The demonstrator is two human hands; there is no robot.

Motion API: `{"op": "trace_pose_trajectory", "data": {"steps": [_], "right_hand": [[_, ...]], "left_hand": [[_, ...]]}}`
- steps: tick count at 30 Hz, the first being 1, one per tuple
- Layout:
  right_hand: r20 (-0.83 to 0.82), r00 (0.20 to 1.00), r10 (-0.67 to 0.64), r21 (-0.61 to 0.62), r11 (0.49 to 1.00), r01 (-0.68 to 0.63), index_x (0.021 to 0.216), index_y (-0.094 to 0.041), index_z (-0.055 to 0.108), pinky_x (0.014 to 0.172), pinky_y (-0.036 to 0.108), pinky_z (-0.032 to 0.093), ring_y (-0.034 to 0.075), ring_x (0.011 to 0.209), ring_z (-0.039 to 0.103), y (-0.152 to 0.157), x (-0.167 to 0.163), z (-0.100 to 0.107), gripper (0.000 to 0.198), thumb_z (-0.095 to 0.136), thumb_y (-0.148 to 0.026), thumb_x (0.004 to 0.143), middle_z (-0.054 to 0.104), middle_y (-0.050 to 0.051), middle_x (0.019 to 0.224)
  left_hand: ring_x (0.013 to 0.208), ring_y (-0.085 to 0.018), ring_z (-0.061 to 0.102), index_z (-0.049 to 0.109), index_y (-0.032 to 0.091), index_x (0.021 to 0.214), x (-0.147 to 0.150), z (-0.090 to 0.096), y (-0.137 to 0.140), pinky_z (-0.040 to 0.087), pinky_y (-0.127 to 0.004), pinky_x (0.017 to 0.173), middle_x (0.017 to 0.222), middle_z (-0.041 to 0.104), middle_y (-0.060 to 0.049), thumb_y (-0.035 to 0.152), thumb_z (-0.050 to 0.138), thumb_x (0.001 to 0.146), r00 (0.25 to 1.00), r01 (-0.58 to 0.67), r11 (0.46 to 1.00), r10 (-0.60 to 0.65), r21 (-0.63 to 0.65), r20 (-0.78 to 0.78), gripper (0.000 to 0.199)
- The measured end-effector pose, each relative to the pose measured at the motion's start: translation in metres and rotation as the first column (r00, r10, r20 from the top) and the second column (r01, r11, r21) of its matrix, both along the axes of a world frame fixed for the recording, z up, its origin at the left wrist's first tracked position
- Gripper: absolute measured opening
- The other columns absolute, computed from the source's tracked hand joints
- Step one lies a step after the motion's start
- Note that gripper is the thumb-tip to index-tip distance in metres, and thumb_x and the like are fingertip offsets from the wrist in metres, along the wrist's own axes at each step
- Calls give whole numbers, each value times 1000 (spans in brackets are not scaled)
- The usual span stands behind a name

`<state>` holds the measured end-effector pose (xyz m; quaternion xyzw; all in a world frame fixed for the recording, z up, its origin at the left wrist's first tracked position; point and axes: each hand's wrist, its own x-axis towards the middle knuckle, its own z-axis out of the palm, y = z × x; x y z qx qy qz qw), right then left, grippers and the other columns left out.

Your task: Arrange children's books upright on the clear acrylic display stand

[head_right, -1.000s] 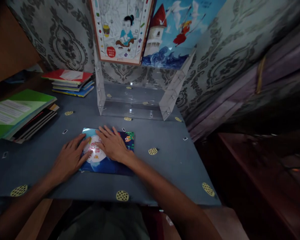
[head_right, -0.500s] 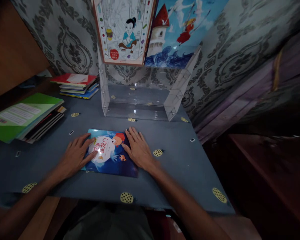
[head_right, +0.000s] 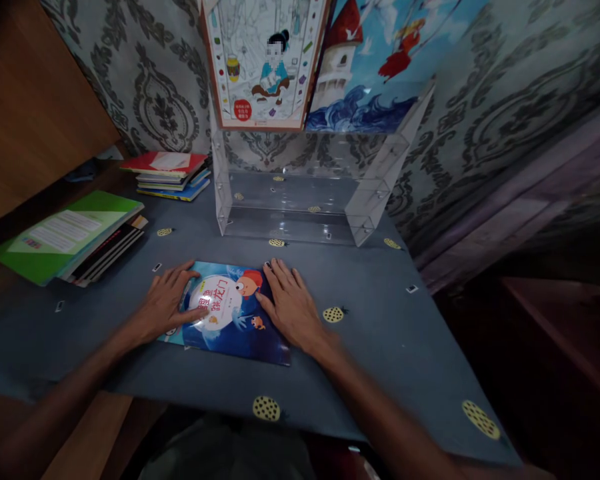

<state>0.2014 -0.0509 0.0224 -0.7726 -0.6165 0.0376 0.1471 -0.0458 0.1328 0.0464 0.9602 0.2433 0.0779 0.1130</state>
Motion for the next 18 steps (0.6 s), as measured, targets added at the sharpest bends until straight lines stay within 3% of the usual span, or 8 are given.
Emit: {"op": "trace_pose_trajectory", "data": {"steps": [8,18], "right_hand": [[-4,1000,-3,-9,1000,3,158,-16,35,124,55,26,29,155,25,0,-2,1,71,21,-60,104,31,14,166],[38,993,-115,-53,992,117,157,-11,36,124,57,23,30,154,26,-5,-15,11,72,24,-58,104,33,17,164]], "left_hand": [[150,-35,31,39,22,147,-6,-13,-2,34,-57,113,161,38,-18,70,39,96,999,26,997,-29,78,37,70],[148,-34,36,44,17,145,-5,-14,-1,32,-55,115,159,42,-18,70,37,96,999,0,995,-5,98,52,72]]}}
